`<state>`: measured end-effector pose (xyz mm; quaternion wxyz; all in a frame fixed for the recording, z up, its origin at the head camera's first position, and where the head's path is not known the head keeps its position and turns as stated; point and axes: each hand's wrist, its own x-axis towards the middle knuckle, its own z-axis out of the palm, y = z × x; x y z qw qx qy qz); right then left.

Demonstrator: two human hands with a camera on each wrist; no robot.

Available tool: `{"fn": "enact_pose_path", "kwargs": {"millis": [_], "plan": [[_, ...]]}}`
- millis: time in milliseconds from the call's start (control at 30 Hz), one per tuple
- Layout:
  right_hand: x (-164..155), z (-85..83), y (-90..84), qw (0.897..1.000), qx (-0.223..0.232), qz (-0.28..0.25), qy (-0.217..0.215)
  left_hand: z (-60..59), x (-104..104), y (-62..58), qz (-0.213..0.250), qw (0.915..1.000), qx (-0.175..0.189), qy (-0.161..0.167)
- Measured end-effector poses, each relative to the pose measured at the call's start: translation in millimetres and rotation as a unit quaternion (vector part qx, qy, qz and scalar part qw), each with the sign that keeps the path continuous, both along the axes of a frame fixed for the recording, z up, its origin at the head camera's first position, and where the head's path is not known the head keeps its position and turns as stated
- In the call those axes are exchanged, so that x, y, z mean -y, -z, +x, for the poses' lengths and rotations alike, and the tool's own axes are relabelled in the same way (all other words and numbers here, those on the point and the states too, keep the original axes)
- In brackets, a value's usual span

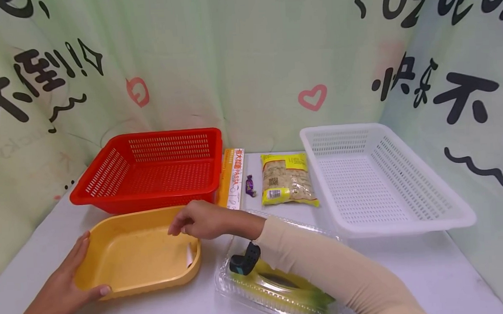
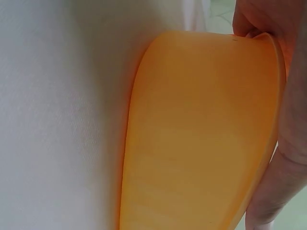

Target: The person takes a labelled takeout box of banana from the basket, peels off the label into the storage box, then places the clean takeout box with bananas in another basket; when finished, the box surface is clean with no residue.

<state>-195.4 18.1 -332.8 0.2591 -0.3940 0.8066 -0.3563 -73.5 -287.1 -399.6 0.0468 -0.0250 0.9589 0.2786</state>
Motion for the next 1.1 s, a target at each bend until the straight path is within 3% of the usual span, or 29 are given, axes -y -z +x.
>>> {"fn": "enact_pose_path", "kwargs": {"millis": [300,533,900,1100], "plan": [[-25.8,-6.4,-13.5,0.999,-0.029,-0.024,0.029,-4.0,0.4,-6.3,-0.020,0.9996,0.003,0.020],[-46.9,-5.0,-21.0,0.997,-0.045,-0.048,0.031,-2.5,2.6,-24.8,-0.006,0.9971,-0.055,0.052],[-85.9,10.6,-33.5,0.995,-0.064,-0.063,0.034,-9.4,-56.3,-36.5,0.049,0.9875,-0.093,0.117],[-108.9,25.3,-40.8,0.995,-0.054,-0.068,0.058,-11.9,-82.0,-42.5,0.068,0.9829,-0.081,0.151]]}}
